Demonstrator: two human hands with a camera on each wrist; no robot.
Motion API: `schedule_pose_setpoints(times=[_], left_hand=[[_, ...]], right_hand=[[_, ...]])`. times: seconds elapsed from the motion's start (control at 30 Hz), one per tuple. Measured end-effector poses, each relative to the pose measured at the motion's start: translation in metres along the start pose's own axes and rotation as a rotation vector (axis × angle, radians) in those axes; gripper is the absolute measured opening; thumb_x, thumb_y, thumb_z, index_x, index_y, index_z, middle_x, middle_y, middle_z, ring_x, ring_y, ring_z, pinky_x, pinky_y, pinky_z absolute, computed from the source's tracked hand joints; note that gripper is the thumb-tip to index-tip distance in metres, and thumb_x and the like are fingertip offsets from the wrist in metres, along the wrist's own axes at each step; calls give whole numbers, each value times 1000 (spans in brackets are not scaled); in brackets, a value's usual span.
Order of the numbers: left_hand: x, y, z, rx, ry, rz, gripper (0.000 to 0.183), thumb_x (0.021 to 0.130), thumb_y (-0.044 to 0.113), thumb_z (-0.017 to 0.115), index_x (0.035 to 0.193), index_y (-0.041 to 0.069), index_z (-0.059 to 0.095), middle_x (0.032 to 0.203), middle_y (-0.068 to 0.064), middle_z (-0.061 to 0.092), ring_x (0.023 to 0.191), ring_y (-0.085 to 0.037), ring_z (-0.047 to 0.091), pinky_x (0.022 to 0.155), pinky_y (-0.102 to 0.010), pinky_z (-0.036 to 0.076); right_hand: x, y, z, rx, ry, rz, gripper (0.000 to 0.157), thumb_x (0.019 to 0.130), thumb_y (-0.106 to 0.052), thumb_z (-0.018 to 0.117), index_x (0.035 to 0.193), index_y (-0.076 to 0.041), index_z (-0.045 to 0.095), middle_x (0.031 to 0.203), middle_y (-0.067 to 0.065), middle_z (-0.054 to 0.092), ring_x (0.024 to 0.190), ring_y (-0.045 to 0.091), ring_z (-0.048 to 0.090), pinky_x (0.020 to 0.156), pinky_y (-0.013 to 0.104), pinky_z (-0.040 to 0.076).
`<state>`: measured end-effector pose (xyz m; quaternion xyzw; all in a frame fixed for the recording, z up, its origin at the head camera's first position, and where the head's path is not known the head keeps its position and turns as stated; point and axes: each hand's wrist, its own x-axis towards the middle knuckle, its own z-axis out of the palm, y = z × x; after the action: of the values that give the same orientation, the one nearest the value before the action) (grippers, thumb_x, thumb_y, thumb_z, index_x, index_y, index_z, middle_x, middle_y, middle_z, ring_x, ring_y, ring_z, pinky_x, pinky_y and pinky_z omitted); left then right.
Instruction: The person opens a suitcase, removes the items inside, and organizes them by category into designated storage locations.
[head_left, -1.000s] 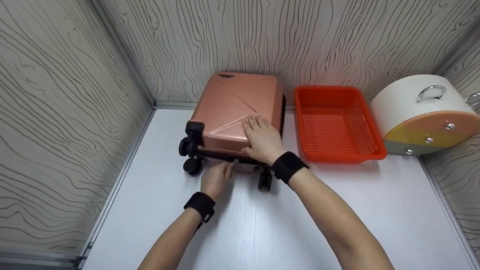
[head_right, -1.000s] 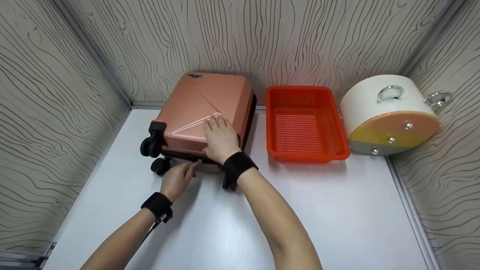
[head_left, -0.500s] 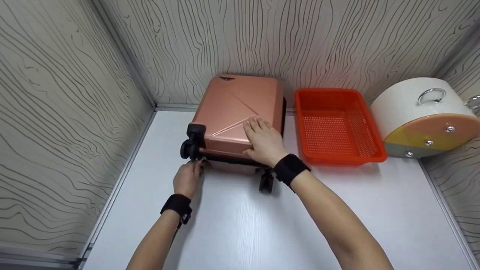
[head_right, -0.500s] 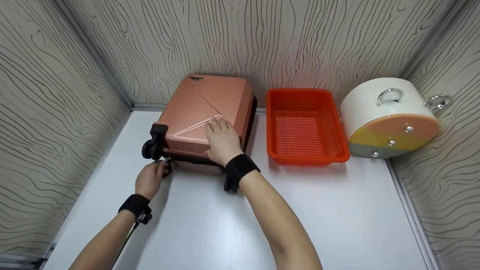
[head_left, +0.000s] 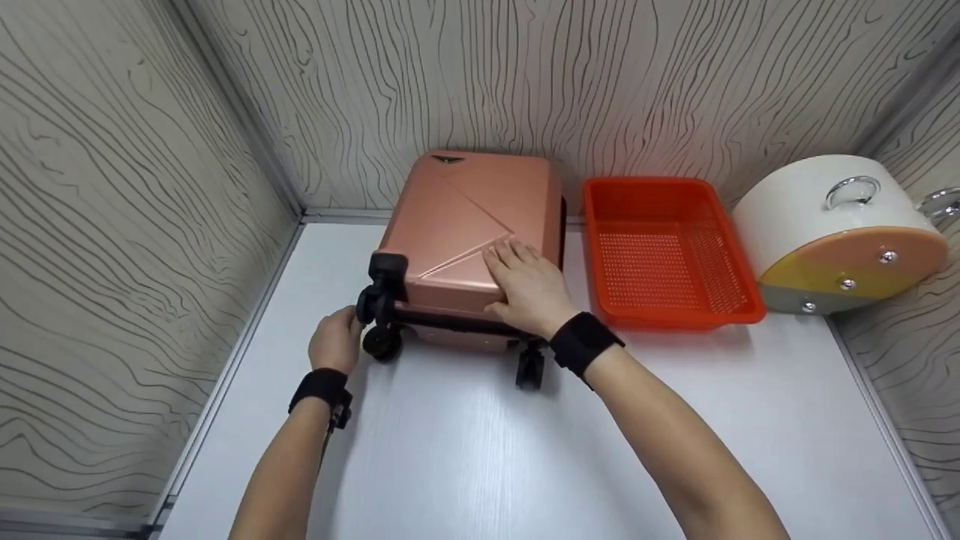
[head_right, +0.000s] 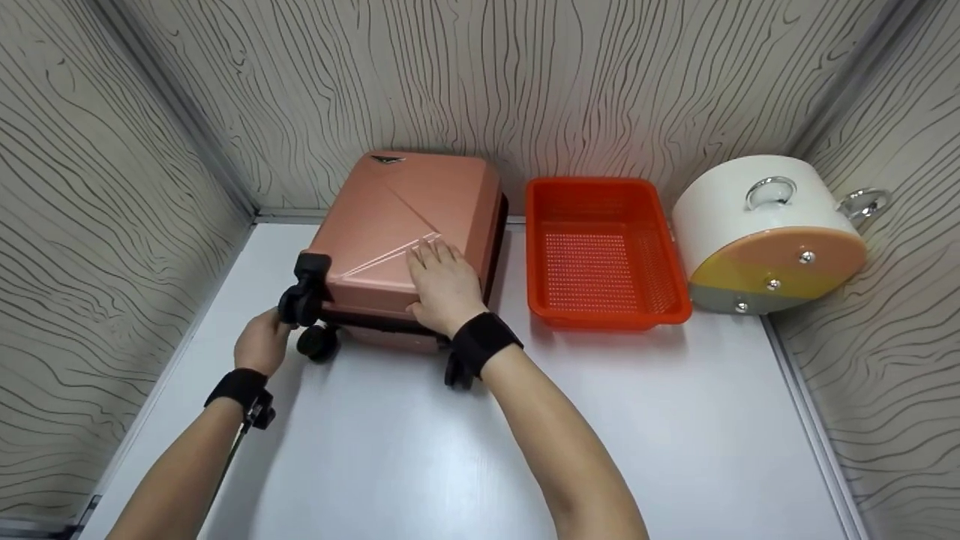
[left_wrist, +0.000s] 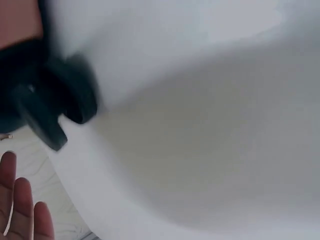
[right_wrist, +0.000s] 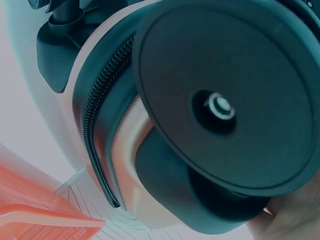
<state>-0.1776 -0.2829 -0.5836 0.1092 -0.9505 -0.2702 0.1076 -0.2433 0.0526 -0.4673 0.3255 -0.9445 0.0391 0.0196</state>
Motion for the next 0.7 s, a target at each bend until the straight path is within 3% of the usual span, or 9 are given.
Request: schedule_pose_setpoints(times=[0.2,0.37,0.57,0.7], left_hand=[[24,-2,-10,56,3,67,26,106,26,56,113,10,76,102,-13,75,95,-38,68,79,-54,53],[40,1,-17,123,-40,96,26,107,24,54,112,12,77,102,-13,75,91,-37,69,77,-54,54],[57,12,-24,188,-121,81,33,107,33,54,117,10,76,100,-13,76,91,-36,70,82,-54,54],[63,16,-25,196,-139,70,33,107,31,54,115,9,77,95,-12,76,88,-35,70,82,-53,54]], right_hand=[[-3,1,1,-1,4,-5,90,91,-50,72,161,-11,33,165,14,28,153,34,23,123,47,19],[-4,1,1,-2,9,-11,90,91,-50,73,161,-12,32,165,12,29,153,34,23,123,46,18],[-5,1,0,10,-5,-6,89,92,-49,72,162,-13,30,165,12,28,153,33,21,124,45,15],[-6,2,0,23,-15,-12,89,92,-49,71,162,-13,29,166,12,26,154,33,19,124,45,14]])
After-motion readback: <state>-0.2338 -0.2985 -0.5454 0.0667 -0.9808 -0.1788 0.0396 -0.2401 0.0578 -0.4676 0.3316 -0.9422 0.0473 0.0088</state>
